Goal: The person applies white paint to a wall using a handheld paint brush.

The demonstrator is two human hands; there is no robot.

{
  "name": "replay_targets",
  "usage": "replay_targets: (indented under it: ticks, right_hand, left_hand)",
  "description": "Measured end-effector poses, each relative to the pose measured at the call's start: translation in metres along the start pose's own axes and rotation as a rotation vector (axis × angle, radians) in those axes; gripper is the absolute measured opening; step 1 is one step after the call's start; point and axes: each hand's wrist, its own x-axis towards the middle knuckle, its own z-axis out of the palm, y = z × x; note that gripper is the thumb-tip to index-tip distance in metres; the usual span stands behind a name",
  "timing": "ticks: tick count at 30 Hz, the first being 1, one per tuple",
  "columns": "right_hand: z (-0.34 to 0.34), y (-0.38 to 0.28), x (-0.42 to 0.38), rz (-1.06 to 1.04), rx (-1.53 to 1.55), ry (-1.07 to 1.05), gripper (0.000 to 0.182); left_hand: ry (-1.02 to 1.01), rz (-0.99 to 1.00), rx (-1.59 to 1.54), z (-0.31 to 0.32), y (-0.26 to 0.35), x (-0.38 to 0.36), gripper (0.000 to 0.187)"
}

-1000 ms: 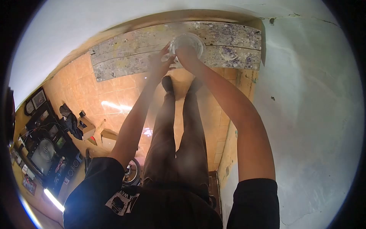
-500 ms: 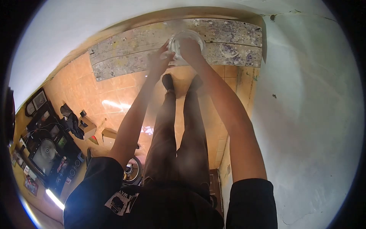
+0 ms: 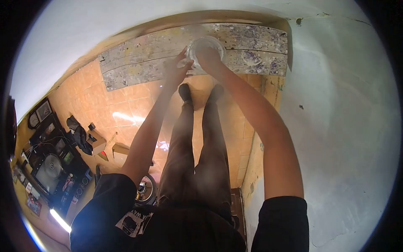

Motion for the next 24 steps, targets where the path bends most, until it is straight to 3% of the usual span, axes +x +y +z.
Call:
replay_targets:
  ticks: [3, 6, 12, 15, 21, 24]
  right_hand:
    - [-0.005, -0.013, 0.003, 0.188, 0.070, 0.018, 0.018]
    - [-0.016, -0.015, 0.009, 0.405, 0.253, -0.144, 0.029]
    - [-0.007, -0.004, 0.005, 0.781, 0.517, 0.005, 0.039]
    - [0.004, -0.010, 0.004, 0.851, 0.531, 0.026, 0.036]
    - [0.012, -0.017, 0.000, 0.488, 0.278, 0.024, 0.026]
    - [-0.001, -0.013, -0.011, 0.361, 0.186, -0.092, 0.019]
  left_hand:
    - [-0.008, 0.012, -0.016, 0.000, -0.003, 0.001, 0.062]
    - [0.008, 0.023, -0.007, 0.000, -0.008, 0.003, 0.061]
    - [-0.020, 0.037, -0.010, -0.002, -0.012, 0.006, 0.061]
    - [-0.018, 0.038, -0.018, -0.001, -0.011, 0.008, 0.060]
    - [0.005, 0.029, -0.015, 0.001, -0.005, 0.009, 0.060]
    - [0.000, 0.020, 0.024, -0.001, -0.004, 0.010, 0.060]
